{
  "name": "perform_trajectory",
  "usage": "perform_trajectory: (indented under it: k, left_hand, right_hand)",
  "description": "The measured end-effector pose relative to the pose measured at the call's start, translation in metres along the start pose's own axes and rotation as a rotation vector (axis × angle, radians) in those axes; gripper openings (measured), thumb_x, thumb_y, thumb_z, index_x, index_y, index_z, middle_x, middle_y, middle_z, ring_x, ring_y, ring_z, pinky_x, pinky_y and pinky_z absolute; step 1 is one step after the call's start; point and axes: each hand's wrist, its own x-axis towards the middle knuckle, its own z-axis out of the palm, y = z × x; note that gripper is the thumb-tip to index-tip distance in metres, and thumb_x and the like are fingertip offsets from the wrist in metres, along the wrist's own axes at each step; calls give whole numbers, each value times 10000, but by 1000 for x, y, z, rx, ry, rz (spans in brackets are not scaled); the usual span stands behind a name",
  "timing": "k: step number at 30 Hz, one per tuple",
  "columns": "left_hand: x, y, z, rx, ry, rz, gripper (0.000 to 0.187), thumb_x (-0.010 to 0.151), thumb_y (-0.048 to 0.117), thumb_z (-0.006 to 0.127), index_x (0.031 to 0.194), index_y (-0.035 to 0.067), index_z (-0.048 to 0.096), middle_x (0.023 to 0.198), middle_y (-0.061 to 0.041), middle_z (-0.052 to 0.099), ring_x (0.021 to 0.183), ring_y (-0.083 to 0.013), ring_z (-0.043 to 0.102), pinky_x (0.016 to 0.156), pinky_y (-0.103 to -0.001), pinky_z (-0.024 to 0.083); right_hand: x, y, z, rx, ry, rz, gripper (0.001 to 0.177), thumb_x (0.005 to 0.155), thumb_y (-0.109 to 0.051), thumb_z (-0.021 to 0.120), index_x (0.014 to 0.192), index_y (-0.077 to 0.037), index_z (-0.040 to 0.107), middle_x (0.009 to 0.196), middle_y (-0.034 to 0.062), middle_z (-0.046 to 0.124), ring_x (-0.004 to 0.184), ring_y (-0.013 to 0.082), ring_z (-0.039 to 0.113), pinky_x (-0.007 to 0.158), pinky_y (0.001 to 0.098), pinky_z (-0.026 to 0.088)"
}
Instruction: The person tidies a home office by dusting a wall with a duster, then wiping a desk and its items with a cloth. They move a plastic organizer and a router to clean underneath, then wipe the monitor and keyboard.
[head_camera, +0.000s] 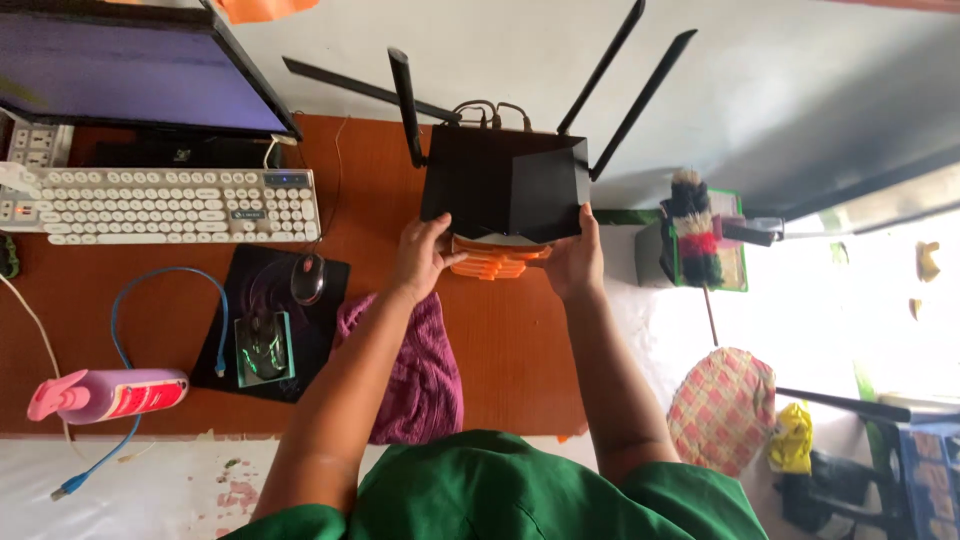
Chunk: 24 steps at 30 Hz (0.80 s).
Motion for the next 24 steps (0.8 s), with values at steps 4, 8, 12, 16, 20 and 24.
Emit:
perform_trajectory:
  k: [4, 8, 12, 16, 20, 24]
  left_hand:
    - [41, 28, -3, -2, 86, -16, 427, 892, 302, 725, 1124, 49, 471, 1001, -93, 580, 1000, -258, 688, 949, -601, 551]
    - [69, 53, -10, -19, 65, 4, 404, 885, 301, 713, 1116, 45, 504, 1017, -101, 593, 1000, -254, 667, 945, -605, 547]
    - [94, 72, -24, -33, 25, 7, 391, 889, 301, 712, 1080, 53, 477, 990, -134, 592, 972, -291, 686, 953, -623, 553]
    - [120, 91, -39, -35, 36, 0, 383, 902, 300, 713, 1075, 62, 467, 1001, -123, 580, 981, -286, 674, 980, -658, 531]
    - [135, 104, -58, 6, -5, 5, 426, 898, 347, 704, 1129, 53, 499, 1050, -141, 595, 1034, -309, 674, 1019, -673, 532]
    - [146, 112, -66, 37, 34, -31, 546, 889, 373, 729, 1168, 26, 414, 1176, -179, 519, 1161, -351, 608, 1040, -709, 495]
  right_hand:
    - [48, -5, 16, -79, 57, 77, 729, 985, -575, 330, 1619, -273, 135, 1697, 69, 136, 1528, 412, 173, 1043, 868, 187]
    - [90, 2, 23, -69, -51, 48, 770, 1012, -590, 343, 1638, -209, 112, 1731, 130, 108, 1558, 451, 158, 1034, 912, 156]
    - [115, 8, 39, -104, -56, 30, 737, 1011, -587, 334, 1637, -291, 82, 1728, 117, 95, 1541, 467, 219, 1058, 901, 178]
    - [130, 15, 63, -150, -28, 3, 734, 984, -589, 323, 1628, -338, 79, 1719, 96, 115, 1515, 451, 260, 1035, 901, 168]
    - [153, 30, 71, -91, -24, 2, 787, 996, -614, 365, 1635, -265, 65, 1714, 144, 153, 1515, 467, 290, 1056, 893, 155]
    - [171, 35, 71, -23, -5, 11, 884, 1004, -634, 428, 1633, -116, 83, 1670, 262, 263, 1502, 495, 340, 1069, 891, 162]
